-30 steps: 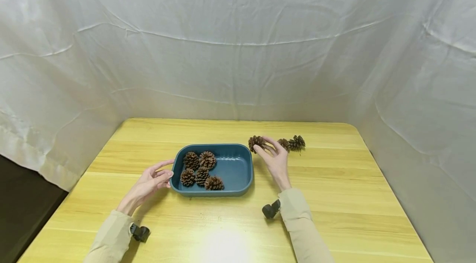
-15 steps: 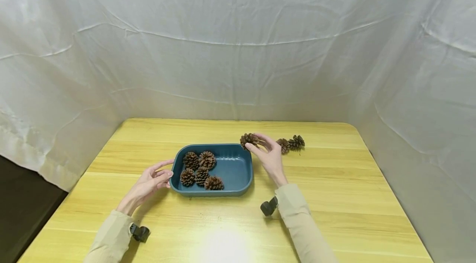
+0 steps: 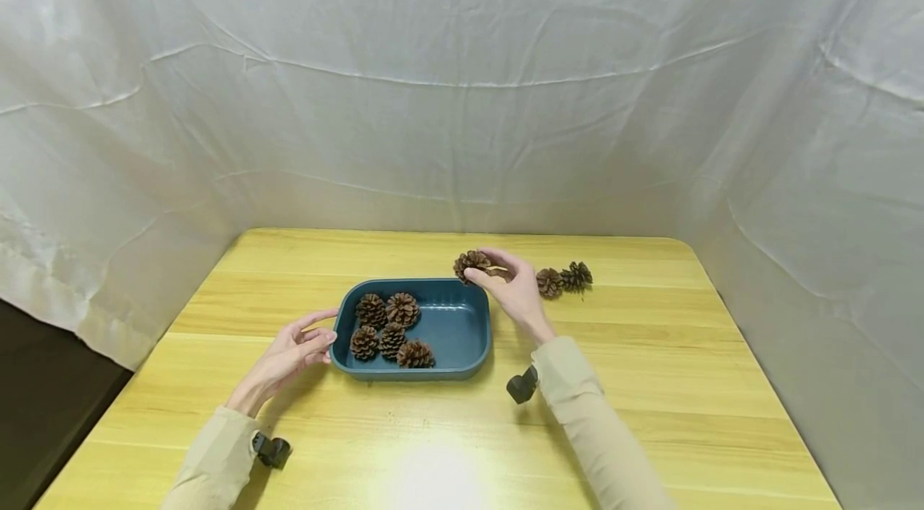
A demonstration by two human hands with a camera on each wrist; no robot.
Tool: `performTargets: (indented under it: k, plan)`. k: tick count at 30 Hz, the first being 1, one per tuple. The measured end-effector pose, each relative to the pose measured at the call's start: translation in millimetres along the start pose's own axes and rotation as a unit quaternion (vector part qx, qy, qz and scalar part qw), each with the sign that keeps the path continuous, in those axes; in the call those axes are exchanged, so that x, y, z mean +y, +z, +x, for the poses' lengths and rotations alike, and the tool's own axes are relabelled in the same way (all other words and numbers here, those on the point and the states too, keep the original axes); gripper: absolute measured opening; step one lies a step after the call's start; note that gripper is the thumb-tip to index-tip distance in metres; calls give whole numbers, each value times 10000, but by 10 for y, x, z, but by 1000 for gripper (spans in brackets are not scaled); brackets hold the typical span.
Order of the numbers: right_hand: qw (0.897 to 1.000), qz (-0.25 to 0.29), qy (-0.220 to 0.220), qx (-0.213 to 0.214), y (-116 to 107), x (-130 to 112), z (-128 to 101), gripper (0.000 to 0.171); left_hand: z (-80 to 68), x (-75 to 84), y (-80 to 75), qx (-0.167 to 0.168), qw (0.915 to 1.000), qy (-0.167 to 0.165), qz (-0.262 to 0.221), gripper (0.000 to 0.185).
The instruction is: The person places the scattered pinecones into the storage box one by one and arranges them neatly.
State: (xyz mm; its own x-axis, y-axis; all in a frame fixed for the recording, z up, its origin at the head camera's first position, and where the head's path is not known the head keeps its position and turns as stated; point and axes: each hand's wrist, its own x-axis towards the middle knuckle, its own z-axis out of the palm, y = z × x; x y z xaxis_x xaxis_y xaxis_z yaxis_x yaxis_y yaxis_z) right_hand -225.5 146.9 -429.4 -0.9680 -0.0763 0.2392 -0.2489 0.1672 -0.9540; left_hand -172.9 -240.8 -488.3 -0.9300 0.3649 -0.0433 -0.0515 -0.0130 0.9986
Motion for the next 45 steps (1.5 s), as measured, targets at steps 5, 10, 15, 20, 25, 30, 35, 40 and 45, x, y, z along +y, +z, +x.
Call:
performTargets:
  k: [5,10,15,20,25,30,35,40,45]
  plan:
    - [9993,-117,58,-340,-5,-80,60,50,-2,8,2,-8,10000,-4,10,60]
    - [9970,-278,150,-710,-7,-168,95,51,-6,15,6,2,10000,-29,21,60]
    - [9921,-468,223,-1144,13,-200,128,52,-9,21,8,-12,10000,-29,8,60]
    - [9866,-791,253,-1408,53,-190,160,53,-9,23,5,-2,10000,-36,30,61]
    - [9820,-965,314,-1595,110,-196,181,56,-10,23,0,-1,10000,-51,39,61]
    - [9761,-1178,388,-1786,180,-185,219,54,-14,21,-4,-4,10000,-53,44,61]
    - [9697,-1401,396,-1961,244,-182,255,51,-14,21,-3,29,10000,-56,19,61]
    - [9632,-1613,409,-2109,304,-167,287,50,-12,17,-5,33,10000,-53,22,60]
    - [9573,-1803,499,-2206,362,-138,299,49,-8,7,-5,15,10000,-56,15,60]
